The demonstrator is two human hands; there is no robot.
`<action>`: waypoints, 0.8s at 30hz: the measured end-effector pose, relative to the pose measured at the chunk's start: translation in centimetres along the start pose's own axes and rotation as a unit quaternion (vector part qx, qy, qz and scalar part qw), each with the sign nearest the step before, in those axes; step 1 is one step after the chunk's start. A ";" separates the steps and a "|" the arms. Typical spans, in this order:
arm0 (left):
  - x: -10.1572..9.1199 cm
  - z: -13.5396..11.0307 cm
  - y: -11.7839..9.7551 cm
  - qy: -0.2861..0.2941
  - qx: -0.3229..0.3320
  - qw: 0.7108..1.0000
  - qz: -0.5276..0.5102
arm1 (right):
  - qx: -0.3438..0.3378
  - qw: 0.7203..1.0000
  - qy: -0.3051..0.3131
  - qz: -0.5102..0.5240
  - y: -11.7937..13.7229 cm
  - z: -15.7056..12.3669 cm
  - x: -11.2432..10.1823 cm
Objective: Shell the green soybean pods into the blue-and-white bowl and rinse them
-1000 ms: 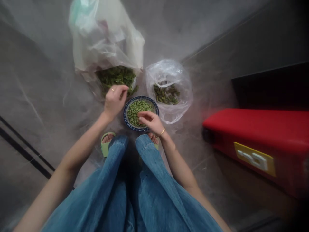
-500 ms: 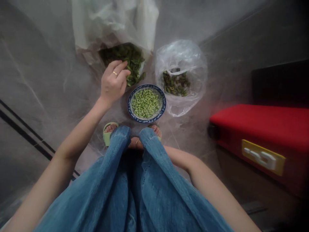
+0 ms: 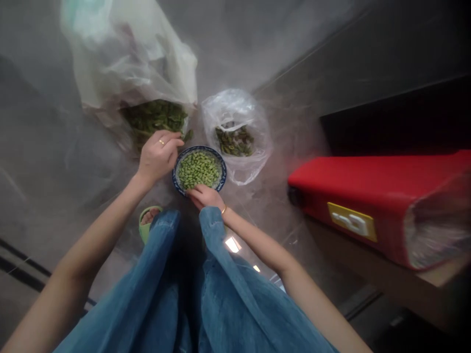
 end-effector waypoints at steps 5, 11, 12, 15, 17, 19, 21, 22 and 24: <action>1.4 -1.0 -0.2 0.037 0.014 0.999 0.005 | 0.093 0.975 -0.199 -0.010 -7.9 4.7 -8.0; 2.3 -1.4 -1.1 0.049 0.053 0.997 0.015 | 0.282 0.918 -0.234 -0.150 -19.7 8.0 -13.9; 2.3 -1.4 -1.3 0.049 0.057 0.997 0.014 | 0.298 0.914 -0.219 -0.166 -20.6 8.3 -14.0; 2.6 -1.3 -1.4 0.059 0.050 0.997 0.012 | 0.318 0.905 -0.207 -0.192 -21.4 8.7 -13.9; 2.8 -1.3 -1.2 0.072 0.037 0.997 0.011 | 0.324 0.901 -0.214 -0.196 -21.3 8.8 -13.6; 2.8 -1.4 -1.2 0.078 0.032 0.996 0.008 | 0.331 0.899 -0.213 -0.194 -21.2 8.8 -13.2; 2.7 -1.4 -1.3 0.072 0.035 0.997 0.003 | 0.336 0.898 -0.213 -0.188 -21.3 8.8 -12.8; 2.7 -1.4 -1.3 0.068 0.037 0.997 0.000 | 0.337 0.898 -0.218 -0.183 -21.3 8.7 -12.7; 2.6 -1.4 -1.3 0.065 0.038 0.997 -0.003 | 0.332 0.898 -0.233 -0.169 -21.5 8.8 -12.7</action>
Point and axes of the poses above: each hand's wrist, its own z-axis towards the middle knuckle, its own x-axis out of the palm, y = z × x, the point moved 8 cm from there along z, towards the middle knuckle, and after that the axes turned 14 degrees about -y, right-handed, at the moved point
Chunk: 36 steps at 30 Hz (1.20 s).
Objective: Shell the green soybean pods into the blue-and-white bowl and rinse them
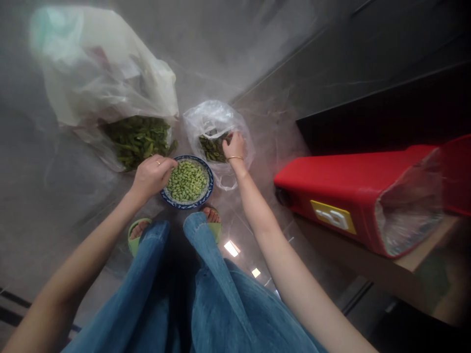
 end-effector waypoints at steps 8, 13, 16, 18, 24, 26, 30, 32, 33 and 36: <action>0.2 -0.1 0.0 0.008 -0.013 1.000 -0.024 | -0.005 1.000 0.010 0.013 -0.2 1.2 0.4; 0.0 -0.1 -0.2 0.001 0.003 1.000 -0.015 | 0.020 1.000 0.011 0.008 -0.3 1.6 0.4; 0.0 -0.2 -0.2 -0.003 0.003 1.000 -0.017 | 0.029 0.999 0.003 0.015 0.1 1.3 0.0; 0.0 -0.3 -0.1 0.000 -0.001 1.000 -0.017 | 0.011 0.999 0.003 0.035 0.9 0.6 -0.2; 0.2 -0.2 -0.4 0.010 0.000 1.000 -0.019 | -0.048 0.996 0.078 0.010 3.3 -2.5 0.4; 0.3 -0.2 -0.4 0.011 0.000 1.000 -0.018 | -0.050 0.995 0.085 -0.003 3.3 -3.0 0.3; 0.2 -0.1 -0.3 0.005 -0.005 1.000 -0.026 | -0.040 0.996 0.082 0.013 2.6 -3.1 -0.1; 0.2 -0.2 -0.3 0.003 -0.005 1.000 -0.027 | -0.028 0.996 0.074 0.038 2.3 -2.9 -0.3; 0.2 -0.2 -0.4 0.004 -0.002 1.000 -0.027 | -0.020 0.996 0.069 0.054 2.1 -2.8 -0.5; 0.1 -0.1 -0.6 0.008 0.005 1.000 -0.018 | 0.007 0.992 0.064 0.106 1.6 -2.9 -0.8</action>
Point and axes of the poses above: each hand's wrist, its own z-axis towards the middle knuckle, its own x-axis out of the palm, y = z × x, the point moved 8 cm from there along z, towards the middle knuckle, and after that the axes turned 14 degrees about -y, right-handed, at the moved point
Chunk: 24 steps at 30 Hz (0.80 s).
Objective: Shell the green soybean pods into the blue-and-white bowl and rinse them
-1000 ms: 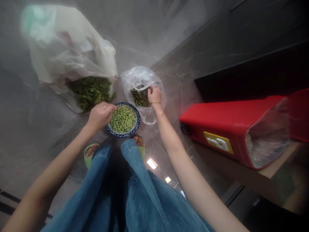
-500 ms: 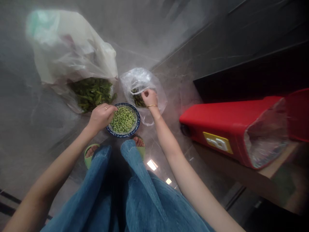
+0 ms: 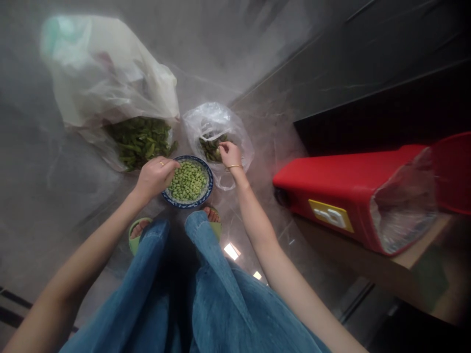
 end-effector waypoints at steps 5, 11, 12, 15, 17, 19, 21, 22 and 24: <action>0.1 0.1 -0.1 0.010 -0.007 1.000 0.007 | 0.042 0.998 -0.048 -0.003 -1.2 -0.3 -1.4; 0.5 0.1 -0.1 0.011 -0.019 1.000 -0.010 | -0.060 0.996 -0.019 -0.070 0.9 -0.4 -0.3; 0.5 0.0 -0.1 0.010 -0.019 1.000 -0.014 | -0.076 0.993 -0.003 -0.085 1.3 -0.5 0.3; 0.5 0.0 -0.3 0.012 -0.016 1.000 -0.019 | -0.090 0.986 0.008 -0.137 1.9 -0.6 1.2; 0.5 -0.1 -0.3 0.012 -0.020 0.999 -0.021 | -0.100 0.983 0.013 -0.157 2.1 -0.8 1.4; 0.4 -0.1 -0.2 0.010 -0.029 0.999 -0.027 | -0.115 0.980 0.021 -0.163 2.3 -1.0 1.4; 0.4 -0.1 -0.2 0.012 -0.033 0.999 -0.030 | -0.127 0.978 0.027 -0.162 2.4 -1.2 1.3; 0.4 -0.2 -0.2 0.015 -0.032 0.999 -0.029 | -0.130 0.978 0.031 -0.161 2.5 -1.2 1.3; 0.6 -0.2 -0.2 0.021 -0.029 0.999 -0.026 | -0.129 0.977 0.041 -0.163 2.5 -1.3 1.3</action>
Point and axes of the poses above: each hand's wrist, its own z-axis towards the middle knuckle, its own x-axis out of the palm, y = z × x, the point moved 8 cm from there along z, towards the middle knuckle, and after that the axes turned 14 degrees about -y, right-handed, at the moved point
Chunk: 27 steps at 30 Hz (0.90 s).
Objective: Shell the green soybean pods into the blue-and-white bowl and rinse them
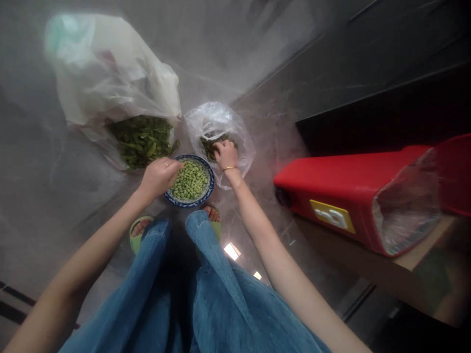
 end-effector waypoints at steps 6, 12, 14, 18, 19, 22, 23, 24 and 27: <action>-0.1 0.1 -0.3 -0.019 0.021 1.000 -0.002 | 0.060 0.992 -0.070 0.083 -1.3 0.3 -1.0; 0.1 0.1 -0.3 -0.034 0.016 0.999 -0.003 | 0.278 0.858 -0.119 0.416 -5.3 -1.0 -0.1; 0.4 0.0 -0.4 -0.028 0.012 1.000 -0.004 | 0.325 0.817 -0.112 0.463 -5.7 -1.8 0.0; 0.3 0.3 -0.6 -0.041 -0.021 0.999 -0.017 | 0.340 0.786 -0.071 0.512 -4.1 -3.3 -1.1; 0.1 0.5 -0.8 -0.053 -0.030 0.998 -0.027 | 0.328 0.785 -0.038 0.524 -3.1 -3.7 -1.4; -0.4 1.2 -2.0 -0.081 -0.025 0.995 -0.051 | 0.280 0.781 0.064 0.555 0.7 -5.0 -2.1; -0.3 1.3 -2.5 -0.081 -0.015 0.995 -0.055 | 0.266 0.779 0.086 0.561 1.9 -5.4 -2.4; -0.3 1.4 -2.9 -0.077 -0.005 0.995 -0.058 | 0.254 0.777 0.101 0.568 3.0 -5.8 -2.7; 0.0 1.3 -3.7 -0.065 0.020 0.996 -0.063 | 0.230 0.770 0.117 0.584 5.5 -6.6 -3.2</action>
Point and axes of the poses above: each hand's wrist, its own z-axis towards the middle knuckle, its own x-axis out of the palm, y = z × x, the point moved 8 cm from there along z, towards the middle knuckle, and after that the axes turned 14 degrees about -y, right-handed, at the moved point
